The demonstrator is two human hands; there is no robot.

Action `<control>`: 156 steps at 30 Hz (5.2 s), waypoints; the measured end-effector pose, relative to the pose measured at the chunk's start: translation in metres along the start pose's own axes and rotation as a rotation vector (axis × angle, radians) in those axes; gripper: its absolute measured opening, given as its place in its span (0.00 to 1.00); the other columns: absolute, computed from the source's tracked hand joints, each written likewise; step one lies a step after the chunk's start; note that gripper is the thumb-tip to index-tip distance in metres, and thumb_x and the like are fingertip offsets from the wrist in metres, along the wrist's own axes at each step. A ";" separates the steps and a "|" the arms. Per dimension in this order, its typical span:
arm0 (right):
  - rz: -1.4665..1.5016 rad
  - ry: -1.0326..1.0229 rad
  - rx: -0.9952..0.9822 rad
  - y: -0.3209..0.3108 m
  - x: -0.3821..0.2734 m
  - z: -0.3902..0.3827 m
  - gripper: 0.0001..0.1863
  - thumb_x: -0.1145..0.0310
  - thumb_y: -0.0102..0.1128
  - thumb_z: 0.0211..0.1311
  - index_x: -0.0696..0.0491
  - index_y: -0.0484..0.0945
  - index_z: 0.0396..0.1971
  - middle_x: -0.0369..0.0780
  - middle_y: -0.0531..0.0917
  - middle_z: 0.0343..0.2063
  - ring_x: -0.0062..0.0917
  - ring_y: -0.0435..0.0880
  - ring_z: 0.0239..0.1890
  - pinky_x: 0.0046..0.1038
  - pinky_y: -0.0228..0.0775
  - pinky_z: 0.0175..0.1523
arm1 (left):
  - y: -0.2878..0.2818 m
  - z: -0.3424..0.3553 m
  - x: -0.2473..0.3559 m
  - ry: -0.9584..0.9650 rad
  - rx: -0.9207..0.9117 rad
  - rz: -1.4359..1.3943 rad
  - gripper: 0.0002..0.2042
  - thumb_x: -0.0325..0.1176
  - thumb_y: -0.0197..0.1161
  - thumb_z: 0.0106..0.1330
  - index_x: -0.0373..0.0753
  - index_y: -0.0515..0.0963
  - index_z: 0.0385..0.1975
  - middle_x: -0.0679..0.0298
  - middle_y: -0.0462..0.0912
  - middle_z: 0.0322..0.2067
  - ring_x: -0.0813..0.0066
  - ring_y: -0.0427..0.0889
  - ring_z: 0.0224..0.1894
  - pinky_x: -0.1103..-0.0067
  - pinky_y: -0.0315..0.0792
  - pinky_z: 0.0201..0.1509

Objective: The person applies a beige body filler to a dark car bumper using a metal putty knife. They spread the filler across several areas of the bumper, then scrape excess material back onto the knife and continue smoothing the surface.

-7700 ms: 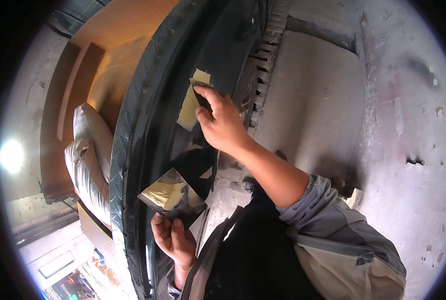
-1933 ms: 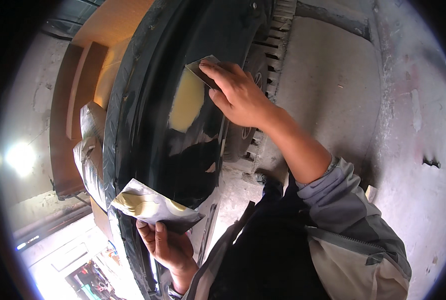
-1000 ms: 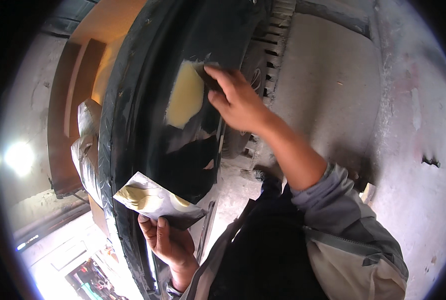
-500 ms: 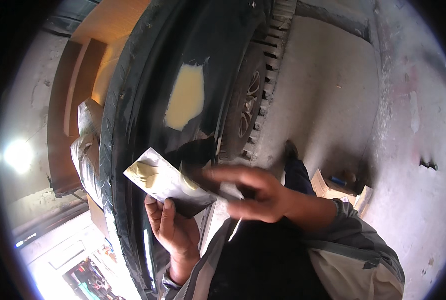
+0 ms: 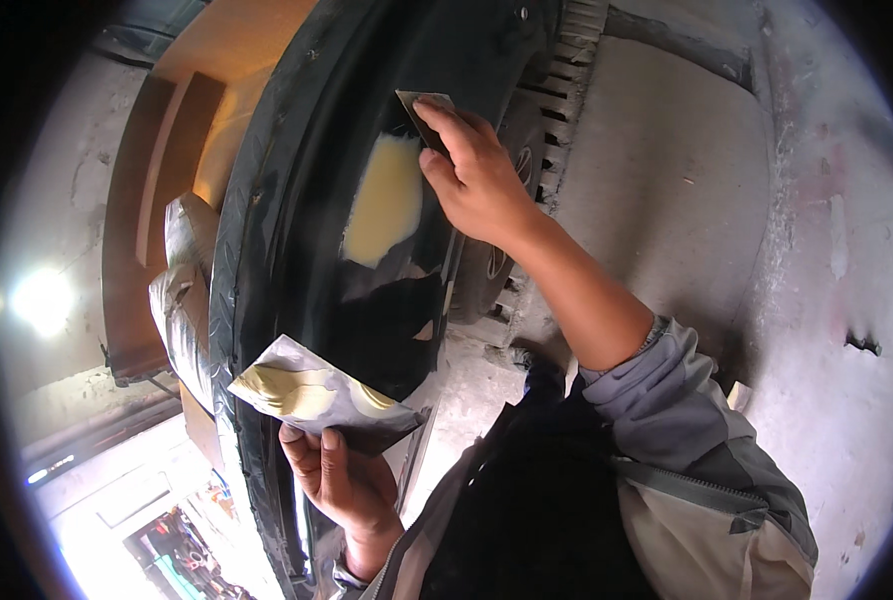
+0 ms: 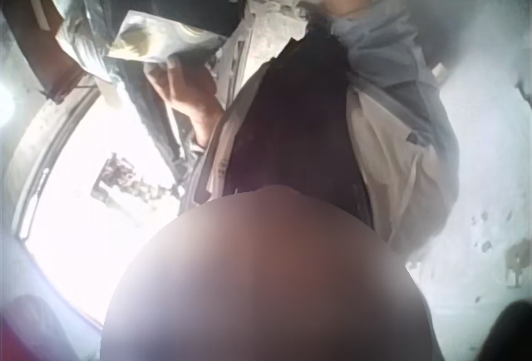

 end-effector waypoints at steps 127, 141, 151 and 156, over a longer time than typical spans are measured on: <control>0.685 0.382 -0.604 -0.211 -0.161 -0.153 0.32 0.76 0.64 0.61 0.54 0.61 0.64 0.34 0.81 0.32 0.11 0.74 0.32 0.16 0.67 0.37 | 0.085 -0.166 0.024 0.229 -0.245 -0.502 0.25 0.21 0.52 0.71 0.37 0.60 0.67 0.56 0.70 0.62 0.68 0.69 0.64 0.69 0.58 0.70; 0.878 0.187 -0.552 -0.151 -0.264 -0.149 0.38 0.78 0.66 0.58 0.56 0.58 0.67 0.36 0.82 0.36 0.13 0.77 0.34 0.15 0.67 0.39 | -0.014 -0.188 0.074 0.598 -0.394 0.755 0.16 0.17 0.53 0.66 0.32 0.74 0.53 0.50 0.80 0.39 0.58 0.81 0.37 0.76 0.75 0.44; 0.524 -0.501 -0.888 -0.145 -0.346 -0.183 0.35 0.84 0.63 0.43 0.55 0.71 0.58 0.41 0.85 0.47 0.41 0.78 0.57 0.41 0.67 0.63 | -0.081 -0.176 0.038 -0.010 -0.566 -0.344 0.15 0.21 0.54 0.71 0.31 0.71 0.56 0.62 0.83 0.42 0.80 0.79 0.43 0.83 0.71 0.50; 0.268 -0.451 -0.883 -0.141 -0.328 -0.182 0.29 0.82 0.63 0.45 0.50 0.78 0.53 0.38 0.81 0.51 0.35 0.78 0.55 0.34 0.74 0.58 | -0.086 -0.178 0.021 -0.061 -0.517 -0.207 0.15 0.21 0.54 0.70 0.30 0.72 0.55 0.63 0.83 0.42 0.81 0.78 0.43 0.84 0.70 0.49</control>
Point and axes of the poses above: each hand's wrist, its own z-axis towards the middle knuckle, its own y-axis out of the palm, x = y × z, the point moved 6 cm from there along z, towards the middle knuckle
